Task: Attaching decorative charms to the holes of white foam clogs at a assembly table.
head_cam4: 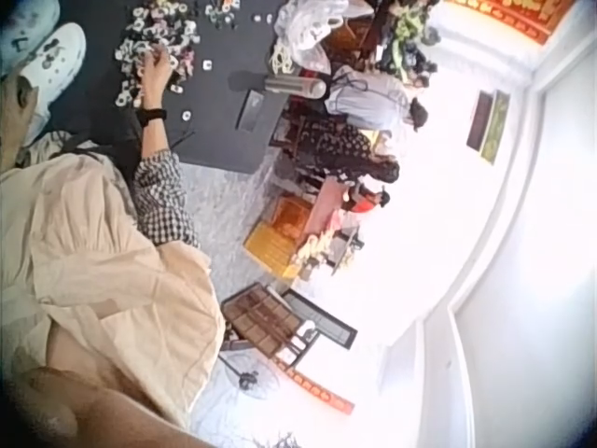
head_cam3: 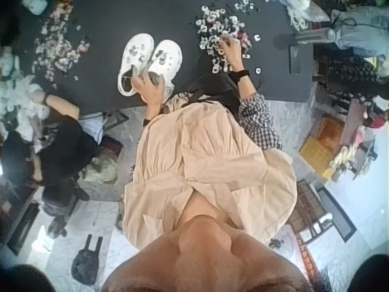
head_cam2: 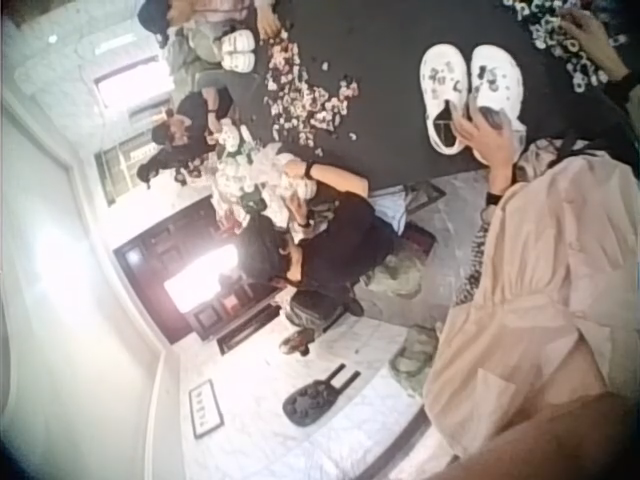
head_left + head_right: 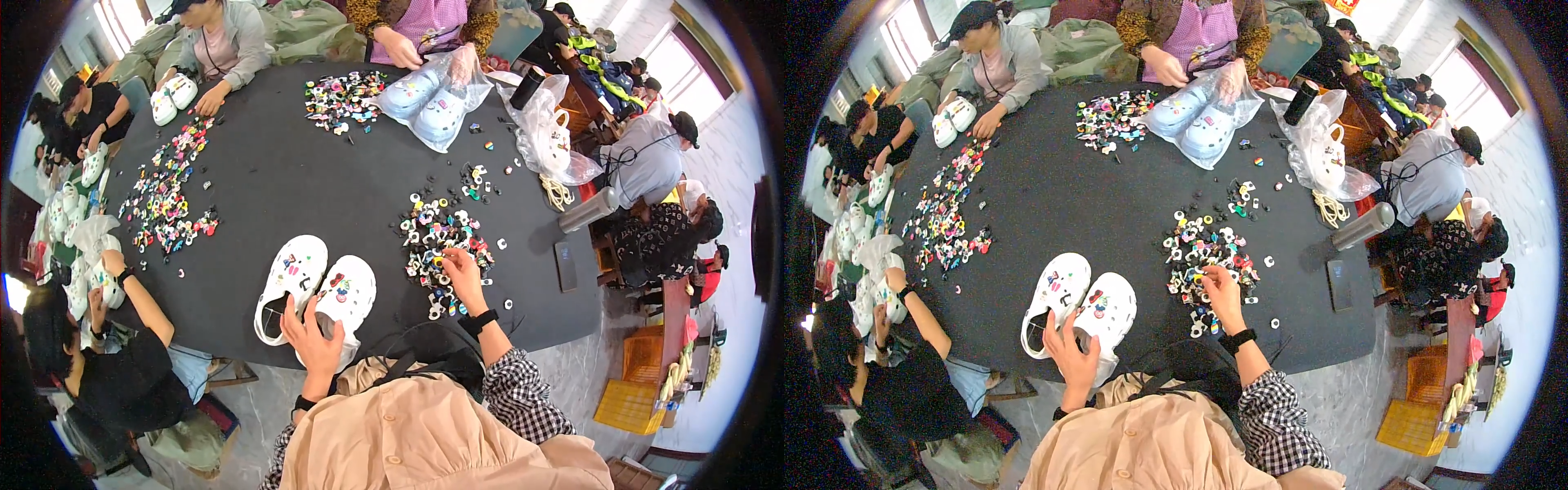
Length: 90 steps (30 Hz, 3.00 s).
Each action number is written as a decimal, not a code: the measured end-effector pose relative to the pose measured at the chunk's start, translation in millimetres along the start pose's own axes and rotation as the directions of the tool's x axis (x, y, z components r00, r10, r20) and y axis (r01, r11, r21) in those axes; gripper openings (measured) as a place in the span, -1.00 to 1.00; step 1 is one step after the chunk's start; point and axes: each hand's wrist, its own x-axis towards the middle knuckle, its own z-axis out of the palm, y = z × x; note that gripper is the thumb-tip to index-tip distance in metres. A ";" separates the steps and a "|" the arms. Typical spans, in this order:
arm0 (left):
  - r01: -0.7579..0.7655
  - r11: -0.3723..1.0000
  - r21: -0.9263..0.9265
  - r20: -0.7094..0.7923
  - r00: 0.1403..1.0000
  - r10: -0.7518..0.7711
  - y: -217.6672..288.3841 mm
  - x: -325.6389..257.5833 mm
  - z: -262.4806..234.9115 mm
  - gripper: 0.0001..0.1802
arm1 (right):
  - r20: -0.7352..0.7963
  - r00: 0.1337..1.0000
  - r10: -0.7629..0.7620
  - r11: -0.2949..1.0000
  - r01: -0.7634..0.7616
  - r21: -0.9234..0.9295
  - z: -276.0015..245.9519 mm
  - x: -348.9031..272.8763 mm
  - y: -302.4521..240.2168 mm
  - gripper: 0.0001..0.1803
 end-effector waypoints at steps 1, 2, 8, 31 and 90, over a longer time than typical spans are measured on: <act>0.002 1.000 0.000 0.007 1.000 -0.002 -0.4 0.0 -0.1 -0.29 | 0.004 1.000 0.009 0.999 -0.009 0.032 -1.0 -1.2 -2.2 -0.76; 0.003 1.000 0.001 0.006 1.000 -0.003 -0.3 0.2 -0.2 -0.29 | 0.026 1.000 -0.003 0.997 0.001 0.083 -2.4 -2.2 -2.7 -0.77; 0.008 1.000 -0.004 0.003 1.000 -0.008 -1.9 -0.9 1.5 -0.31 | 0.171 0.984 -0.049 0.939 -0.013 0.343 9.3 -26.1 -32.1 -0.85; 0.026 0.999 -0.026 -0.033 0.999 -0.027 14.9 -1.4 -14.4 -0.31 | 0.493 0.829 -0.266 0.962 0.259 0.082 104.2 -67.4 -82.0 -0.83; 0.523 0.785 -0.334 0.414 0.829 -0.376 1.9 -19.4 31.9 -0.57 | 0.703 0.624 -0.341 0.794 0.591 -0.139 94.8 -28.5 -96.9 -0.90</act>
